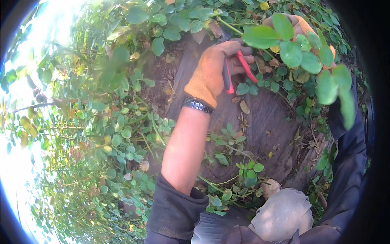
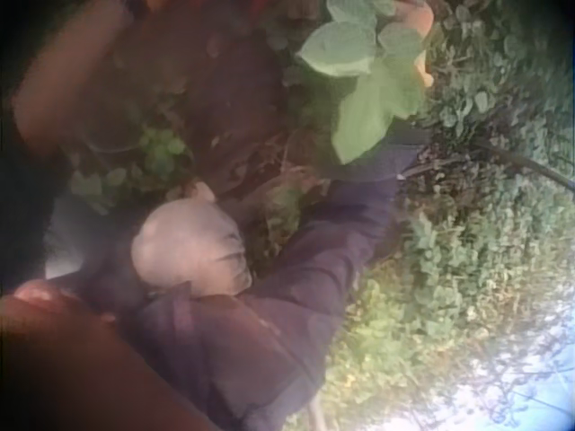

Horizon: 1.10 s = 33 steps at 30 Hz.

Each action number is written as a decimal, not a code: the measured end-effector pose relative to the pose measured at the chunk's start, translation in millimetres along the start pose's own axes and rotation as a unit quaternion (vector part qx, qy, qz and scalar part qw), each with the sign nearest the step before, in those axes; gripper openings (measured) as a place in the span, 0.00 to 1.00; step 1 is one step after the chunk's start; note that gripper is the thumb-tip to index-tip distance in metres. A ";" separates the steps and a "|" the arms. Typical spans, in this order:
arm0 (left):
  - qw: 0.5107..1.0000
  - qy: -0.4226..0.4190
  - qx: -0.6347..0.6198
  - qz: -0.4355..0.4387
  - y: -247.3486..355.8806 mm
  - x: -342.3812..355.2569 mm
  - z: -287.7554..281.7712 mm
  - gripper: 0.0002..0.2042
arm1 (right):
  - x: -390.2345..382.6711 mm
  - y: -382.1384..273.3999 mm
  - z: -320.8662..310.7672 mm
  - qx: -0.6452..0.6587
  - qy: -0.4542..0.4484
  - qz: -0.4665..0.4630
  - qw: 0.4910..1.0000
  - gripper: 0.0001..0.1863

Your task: The person kneels among low-growing leafy plants and uses pruning shears to cut stems, placing the harvested leaves into a white bucket. The person repeatedly reaches, cuts, and deposits leaves, gradually filling the bucket.

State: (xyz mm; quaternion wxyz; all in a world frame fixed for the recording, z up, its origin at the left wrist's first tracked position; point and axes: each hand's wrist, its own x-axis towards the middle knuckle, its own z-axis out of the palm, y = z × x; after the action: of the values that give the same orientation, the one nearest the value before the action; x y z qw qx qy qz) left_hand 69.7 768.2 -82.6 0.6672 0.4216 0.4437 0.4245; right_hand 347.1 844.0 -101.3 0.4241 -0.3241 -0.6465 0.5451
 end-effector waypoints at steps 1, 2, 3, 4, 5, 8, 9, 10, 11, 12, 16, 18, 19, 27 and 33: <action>1.000 0.006 -0.011 0.003 0.5 2.2 -2.6 0.27 | -0.3 1.8 -1.0 0.005 -0.002 0.001 1.000 0.24; 1.000 0.013 -0.024 0.006 0.4 3.3 -5.3 0.27 | -1.0 5.0 0.2 0.012 -0.007 0.004 1.000 0.24; 1.000 0.018 0.002 -0.008 1.2 6.7 -7.8 0.26 | 0.7 7.5 0.1 0.016 -0.012 0.001 1.000 0.25; 1.000 0.001 0.023 -0.009 0.1 7.4 -9.6 0.25 | 0.6 11.1 1.4 0.024 -0.018 0.003 1.000 0.25; 0.999 -0.006 0.048 -0.012 -0.2 9.6 -11.0 0.25 | 1.7 15.0 2.3 0.026 -0.022 0.005 0.999 0.25; 0.999 -0.006 0.046 0.001 -1.0 15.1 -12.9 0.23 | 4.2 25.8 1.7 0.043 -0.041 0.007 0.998 0.26; 1.000 -0.003 0.025 0.002 -0.8 16.9 -13.0 0.22 | 5.4 28.7 0.6 0.046 -0.045 0.008 0.998 0.27; 1.000 -0.002 0.004 0.002 -0.3 18.0 -13.2 0.22 | 4.7 32.3 1.1 0.052 -0.047 0.007 0.997 0.27; 1.000 -0.002 0.014 0.001 0.3 18.9 -13.3 0.22 | 3.9 34.5 0.0 0.055 -0.052 0.012 0.997 0.28; 1.000 -0.001 0.025 0.000 0.8 18.6 -13.4 0.22 | 3.8 37.3 1.0 0.060 -0.057 0.011 0.997 0.28; 0.999 0.022 0.039 0.009 4.4 16.6 -13.0 0.20 | -4.5 43.4 3.8 0.105 -0.060 0.043 0.992 0.30; 0.995 0.068 0.066 -0.020 6.5 16.0 -10.4 0.18 | -10.8 44.8 3.7 0.083 -0.072 0.011 0.994 0.31; 0.992 0.094 0.080 -0.040 7.2 15.6 -7.9 0.17 | -15.2 44.1 1.0 0.061 -0.068 0.022 0.996 0.32; 0.988 0.129 0.063 -0.063 -34.2 -57.6 33.0 0.26 | -79.8 30.3 -52.2 0.083 0.205 0.000 0.975 0.29; 0.984 0.166 -0.001 -0.068 -64.8 -147.7 68.2 0.32 | -176.5 -1.1 -132.7 0.018 0.533 -0.135 0.835 0.24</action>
State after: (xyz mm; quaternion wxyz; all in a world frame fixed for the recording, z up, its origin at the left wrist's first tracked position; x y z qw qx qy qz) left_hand 110.7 598.2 -91.8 0.6119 0.3136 0.5758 0.4423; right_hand 542.7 745.3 -128.6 0.7785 -0.4659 -0.3476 0.2367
